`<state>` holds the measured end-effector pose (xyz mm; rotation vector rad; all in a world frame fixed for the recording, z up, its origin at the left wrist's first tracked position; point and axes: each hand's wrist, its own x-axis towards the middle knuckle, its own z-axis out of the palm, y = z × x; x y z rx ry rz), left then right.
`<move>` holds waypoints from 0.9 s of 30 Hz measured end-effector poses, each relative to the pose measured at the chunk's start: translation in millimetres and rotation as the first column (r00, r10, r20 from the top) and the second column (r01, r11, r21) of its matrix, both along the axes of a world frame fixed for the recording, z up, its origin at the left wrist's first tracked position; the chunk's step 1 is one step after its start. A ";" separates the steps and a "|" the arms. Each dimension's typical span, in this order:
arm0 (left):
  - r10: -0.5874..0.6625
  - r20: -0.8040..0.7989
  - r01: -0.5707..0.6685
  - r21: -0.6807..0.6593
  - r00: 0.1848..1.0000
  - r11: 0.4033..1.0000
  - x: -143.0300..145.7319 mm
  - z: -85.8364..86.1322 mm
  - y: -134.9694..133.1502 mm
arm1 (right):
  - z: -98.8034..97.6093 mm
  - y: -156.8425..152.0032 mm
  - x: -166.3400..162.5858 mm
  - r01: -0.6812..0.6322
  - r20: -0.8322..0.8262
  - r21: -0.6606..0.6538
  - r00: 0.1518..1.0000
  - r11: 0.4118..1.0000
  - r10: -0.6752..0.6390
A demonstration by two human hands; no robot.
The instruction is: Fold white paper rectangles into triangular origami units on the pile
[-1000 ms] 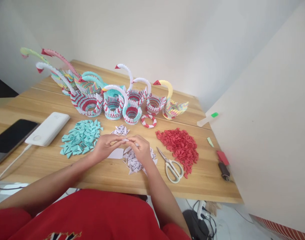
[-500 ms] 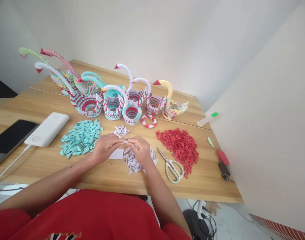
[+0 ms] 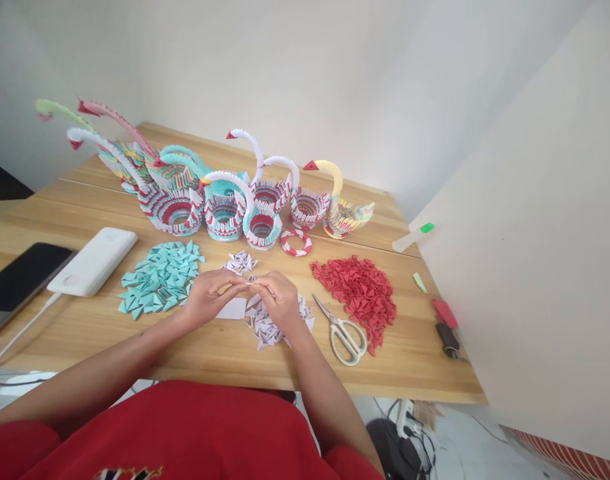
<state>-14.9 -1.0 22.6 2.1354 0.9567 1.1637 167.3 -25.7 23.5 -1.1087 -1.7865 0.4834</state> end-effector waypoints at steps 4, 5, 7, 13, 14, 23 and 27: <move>0.035 0.025 -0.035 0.009 0.999 0.999 -0.7 -0.7 0.5 | 0.5 0.9 1.6 0.038 -0.030 0.022 0.999 0.999 -0.037; 0.038 0.028 -0.038 0.016 0.999 0.999 -0.8 -0.7 0.6 | 0.6 1.1 1.8 0.039 -0.029 0.024 0.999 0.999 -0.038; 0.035 0.032 -0.035 0.029 0.999 0.999 -0.9 -0.8 0.8 | 0.5 1.3 2.0 0.025 -0.016 0.023 1.000 0.999 -0.025; 0.013 0.036 -0.014 0.030 0.999 0.999 0.0 -1.7 0.8 | -1.6 1.0 1.7 -0.014 -0.008 0.058 1.000 0.998 0.015; 0.012 0.037 -0.013 0.031 0.999 0.999 0.1 -1.7 0.6 | -2.0 0.9 1.8 -0.020 -0.005 0.064 1.000 0.998 0.020; 0.005 0.025 -0.008 0.091 1.000 0.996 0.0 0.0 -0.7 | -3.4 1.3 3.1 -0.043 0.029 0.084 0.999 0.996 0.041; 0.039 -0.028 -0.032 0.204 0.999 0.978 1.7 -1.1 -0.9 | -3.4 1.3 2.3 -0.024 0.068 0.066 0.997 0.998 0.019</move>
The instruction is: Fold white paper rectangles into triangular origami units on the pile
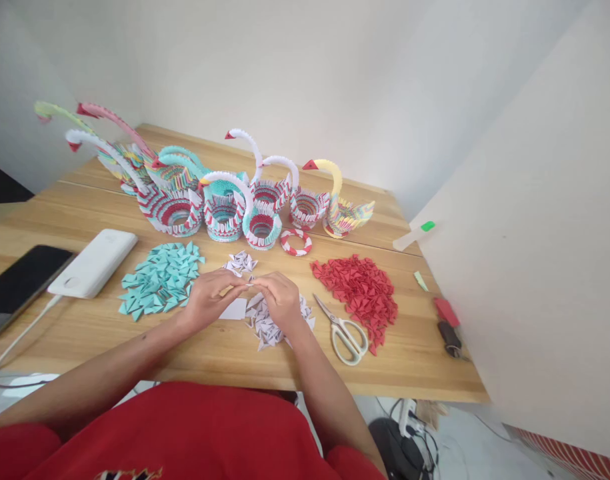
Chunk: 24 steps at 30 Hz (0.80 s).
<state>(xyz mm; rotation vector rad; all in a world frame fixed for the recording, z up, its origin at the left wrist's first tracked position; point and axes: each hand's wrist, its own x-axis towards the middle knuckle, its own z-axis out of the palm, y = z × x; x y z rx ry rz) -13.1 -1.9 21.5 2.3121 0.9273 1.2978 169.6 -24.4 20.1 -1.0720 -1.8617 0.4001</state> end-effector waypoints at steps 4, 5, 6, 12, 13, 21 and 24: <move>0.017 -0.010 -0.017 0.027 1.000 1.000 3.0 -1.9 -1.7 | 1.5 -0.4 -1.7 0.020 0.021 -0.013 1.000 1.000 -0.019; 0.018 0.011 -0.017 -0.024 1.000 1.000 3.5 -1.8 -2.2 | 2.0 -0.5 -2.0 0.026 0.016 -0.012 1.000 1.000 -0.026; 0.019 0.045 -0.015 -0.101 0.999 0.995 3.8 -1.4 -2.6 | 2.4 -0.5 -2.2 0.036 0.007 -0.010 0.999 0.999 -0.036; 0.022 0.317 0.183 -0.601 0.948 0.778 4.0 5.5 -1.7 | 3.3 -0.1 -1.8 0.087 -0.029 -0.028 0.996 0.996 -0.088; 0.022 0.356 0.226 -0.636 0.934 0.738 4.2 6.3 -1.0 | 3.1 0.1 -1.5 0.081 -0.026 -0.029 0.996 0.996 -0.081; 0.035 0.476 0.358 -0.706 0.879 0.611 5.4 5.7 2.3 | 5.9 0.2 -1.6 0.023 -0.044 -0.033 0.999 0.999 -0.024; -0.013 0.346 0.251 -0.651 0.938 0.716 4.6 8.0 -0.1 | 7.7 -1.2 -2.9 0.015 -0.048 -0.035 0.999 0.999 -0.017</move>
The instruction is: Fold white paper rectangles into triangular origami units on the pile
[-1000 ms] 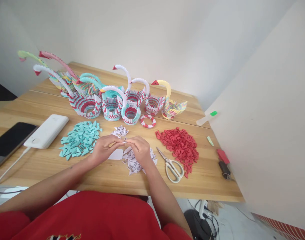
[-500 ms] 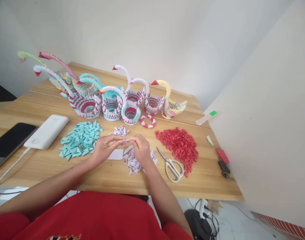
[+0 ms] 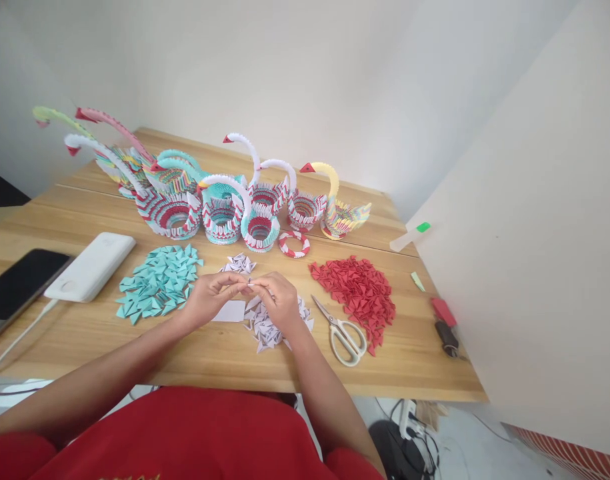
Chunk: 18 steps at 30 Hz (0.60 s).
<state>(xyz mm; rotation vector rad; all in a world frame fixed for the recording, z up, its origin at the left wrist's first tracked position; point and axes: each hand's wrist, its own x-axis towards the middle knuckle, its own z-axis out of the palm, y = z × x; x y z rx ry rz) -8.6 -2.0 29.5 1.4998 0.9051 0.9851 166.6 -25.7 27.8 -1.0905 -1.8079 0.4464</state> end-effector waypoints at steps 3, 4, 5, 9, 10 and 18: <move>0.042 -0.109 -0.029 0.123 0.993 0.992 0.5 1.4 -3.1 | -0.9 -1.9 -1.5 0.030 0.022 -0.006 0.999 1.000 -0.030; 0.045 -0.090 -0.036 0.104 0.995 0.994 1.2 1.0 -3.7 | -1.7 -2.4 -2.0 0.049 0.028 -0.004 0.998 0.999 -0.049; 0.041 -0.045 -0.038 0.051 0.998 0.998 2.1 0.1 -4.1 | -2.6 -2.9 -2.6 0.071 0.030 0.002 0.997 0.997 -0.071; 0.015 0.235 0.061 -0.313 0.972 0.948 6.0 -4.9 -4.4 | -5.5 -3.2 -4.4 0.145 -0.005 0.052 0.989 0.988 -0.145; 0.009 0.288 0.105 -0.379 0.958 0.919 6.9 -5.7 -4.6 | -5.9 -3.0 -4.7 0.152 -0.012 0.063 0.988 0.986 -0.151; 0.102 0.559 0.319 -0.602 0.823 0.732 9.3 -3.1 -6.3 | -13.1 -1.1 -5.1 0.126 0.137 0.212 0.978 0.969 -0.158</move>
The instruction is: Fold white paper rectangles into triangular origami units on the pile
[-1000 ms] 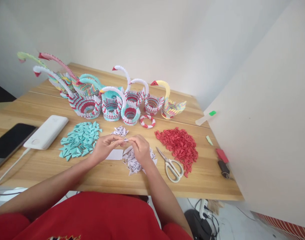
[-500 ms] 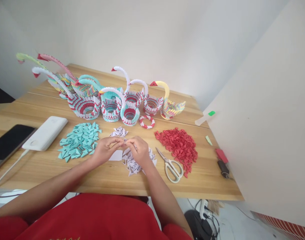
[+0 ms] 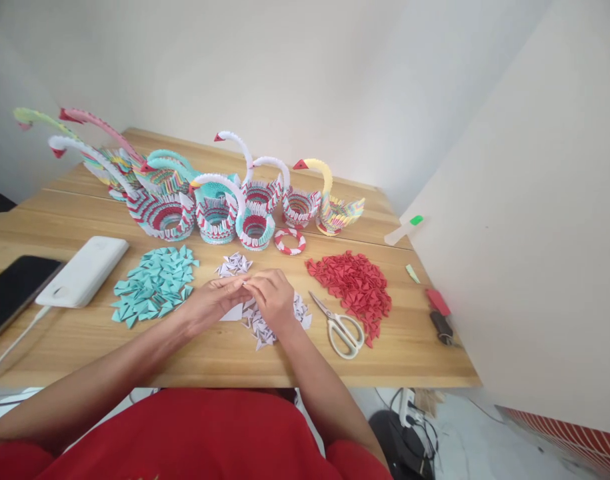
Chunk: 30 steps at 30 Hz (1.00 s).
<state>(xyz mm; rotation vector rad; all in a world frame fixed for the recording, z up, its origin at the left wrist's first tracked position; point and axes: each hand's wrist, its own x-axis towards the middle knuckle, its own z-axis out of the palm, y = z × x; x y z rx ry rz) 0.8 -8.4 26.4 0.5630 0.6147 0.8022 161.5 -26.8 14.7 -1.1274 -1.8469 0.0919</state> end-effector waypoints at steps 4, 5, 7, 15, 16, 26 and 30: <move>-0.028 0.111 0.045 -0.155 0.993 0.987 -1.4 -6.1 1.9 | -2.2 1.0 -1.8 -0.012 0.058 0.011 0.998 1.000 0.012; -0.027 0.125 0.048 -0.170 0.992 0.984 -1.8 -8.3 2.6 | -0.2 0.9 -2.5 -0.018 0.067 0.003 0.998 1.000 0.018; -0.011 0.139 0.035 -0.172 0.990 0.985 -2.9 -11.6 4.4 | 9.1 -0.7 -2.9 -0.032 0.097 -0.017 0.995 0.999 0.033; 0.092 0.102 -0.075 -0.153 0.991 0.985 -12.5 -5.2 17.9 | 65.9 -47.9 55.6 0.129 0.315 -0.110 0.945 0.985 -0.089; 0.105 0.108 -0.087 -0.159 0.989 0.984 -13.6 -4.0 19.0 | 64.4 -58.4 71.4 0.180 0.331 -0.124 0.935 0.976 -0.130; 0.113 0.108 -0.098 -0.132 0.988 0.986 -12.7 -4.9 17.6 | -18.2 -135.5 156.7 0.540 0.535 -0.335 0.784 0.772 -0.316; 0.094 0.122 -0.082 -0.100 0.988 0.992 -12.3 -6.3 16.3 | -14.7 -127.5 149.7 0.519 0.507 -0.375 0.809 0.769 -0.299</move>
